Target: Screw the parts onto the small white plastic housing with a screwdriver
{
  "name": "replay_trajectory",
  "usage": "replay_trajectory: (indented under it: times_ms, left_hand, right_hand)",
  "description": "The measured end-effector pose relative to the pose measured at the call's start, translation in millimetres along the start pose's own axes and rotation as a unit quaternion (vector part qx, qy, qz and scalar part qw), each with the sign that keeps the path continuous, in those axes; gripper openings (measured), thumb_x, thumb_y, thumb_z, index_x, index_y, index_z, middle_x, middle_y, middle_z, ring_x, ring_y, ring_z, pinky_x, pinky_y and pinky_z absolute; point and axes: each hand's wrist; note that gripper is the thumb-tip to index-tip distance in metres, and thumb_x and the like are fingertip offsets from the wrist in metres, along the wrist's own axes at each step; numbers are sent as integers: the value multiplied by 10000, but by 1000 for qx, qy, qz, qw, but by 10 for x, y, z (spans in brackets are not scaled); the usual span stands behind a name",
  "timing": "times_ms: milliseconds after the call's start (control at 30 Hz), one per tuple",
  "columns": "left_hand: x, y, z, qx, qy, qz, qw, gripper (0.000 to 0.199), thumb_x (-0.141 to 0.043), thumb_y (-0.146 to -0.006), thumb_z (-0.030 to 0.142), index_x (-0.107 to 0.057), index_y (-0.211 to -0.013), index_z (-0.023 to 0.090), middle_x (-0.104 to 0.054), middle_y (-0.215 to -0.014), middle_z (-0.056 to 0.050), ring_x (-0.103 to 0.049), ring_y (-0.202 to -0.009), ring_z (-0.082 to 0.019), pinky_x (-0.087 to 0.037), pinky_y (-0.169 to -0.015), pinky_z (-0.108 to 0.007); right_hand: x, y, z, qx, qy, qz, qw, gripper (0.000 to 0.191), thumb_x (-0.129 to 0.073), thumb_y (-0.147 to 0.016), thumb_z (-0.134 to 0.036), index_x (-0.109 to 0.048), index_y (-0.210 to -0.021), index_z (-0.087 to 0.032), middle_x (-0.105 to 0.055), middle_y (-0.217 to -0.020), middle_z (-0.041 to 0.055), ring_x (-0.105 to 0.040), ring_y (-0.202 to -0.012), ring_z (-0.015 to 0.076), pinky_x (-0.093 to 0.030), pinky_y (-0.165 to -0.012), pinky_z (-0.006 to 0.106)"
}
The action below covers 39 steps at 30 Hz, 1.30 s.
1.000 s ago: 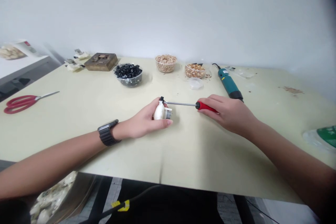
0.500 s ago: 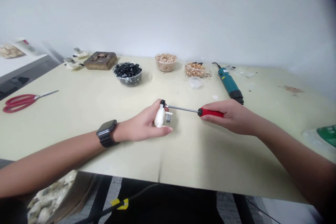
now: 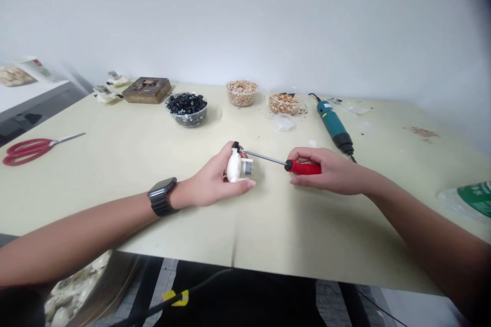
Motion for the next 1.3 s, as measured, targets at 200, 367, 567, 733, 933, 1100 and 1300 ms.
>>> replay_trajectory:
  times_ms: [200, 367, 567, 733, 933, 1100, 1300]
  left_hand:
    - [-89, 8, -5, 39, 68, 27, 997, 668, -804, -902, 518, -357, -1319, 249, -549, -1183, -74, -565, -953, -154, -495, -802, -278]
    - [-122, 1, -10, 46, 79, 43, 995, 782, -816, -897, 500, -276, -1414, 266, -544, -1201, -72, -576, -951, -145, -505, -838, -289]
    - [-132, -16, -12, 58, 62, 53, 995, 630, -797, -903, 545, -420, -1271, 202, -557, -1022, -22, -520, -858, -134, -455, -774, -287]
    - [-136, -31, -14, 71, 62, 68, 993, 612, -812, -883, 574, -464, -1213, 193, -577, -1069, -37, -534, -905, -146, -448, -808, -300]
    - [-152, -20, -15, 98, 98, 66, 988, 611, -814, -871, 600, -476, -1183, 197, -575, -1062, -30, -533, -911, -144, -442, -819, -300]
    - [-154, -1, -42, 102, 107, 53, 988, 616, -811, -866, 619, -483, -1170, 197, -561, -1005, -20, -509, -842, -132, -422, -771, -297]
    - [-144, 25, -40, 95, 111, 26, 989, 595, -799, -888, 606, -489, -1181, 191, -551, -1000, -16, -502, -840, -125, -420, -785, -300]
  right_hand:
    - [-56, -41, 44, 59, 81, 91, 991, 356, -642, -988, -565, -744, -1019, -226, -734, -936, 40, -644, -801, 179, -463, -710, 287]
    - [-66, -70, 88, 80, 143, 107, 981, 377, -561, -1037, -560, -740, -1055, -229, -759, -1019, 55, -685, -881, 209, -493, -770, 313]
    - [-93, -66, 134, 97, 188, 148, 966, 339, -576, -1026, -530, -714, -1129, -238, -762, -1093, 60, -709, -928, 231, -518, -807, 341]
    - [-121, -55, 161, 123, 231, 188, 947, 271, -554, -1049, -447, -699, -1107, -226, -757, -1064, 72, -707, -915, 232, -526, -795, 350]
    - [-67, -51, 187, 150, 317, 215, 911, 325, -489, -1085, -434, -742, -1172, -249, -755, -969, 69, -708, -882, 230, -450, -671, 310]
    - [-50, -25, 181, 152, 323, 209, 911, 335, -493, -1079, -446, -752, -1157, -250, -747, -916, 54, -683, -784, 198, -397, -620, 298]
    - [-81, -7, 173, 157, 361, 236, 889, 331, -485, -1075, -412, -770, -1053, -246, -729, -813, 34, -642, -709, 177, -347, -591, 296]
Point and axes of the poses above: each hand's wrist, its own y-axis away from the middle knuckle, its own x-axis out of the back of the hand, z = x × y
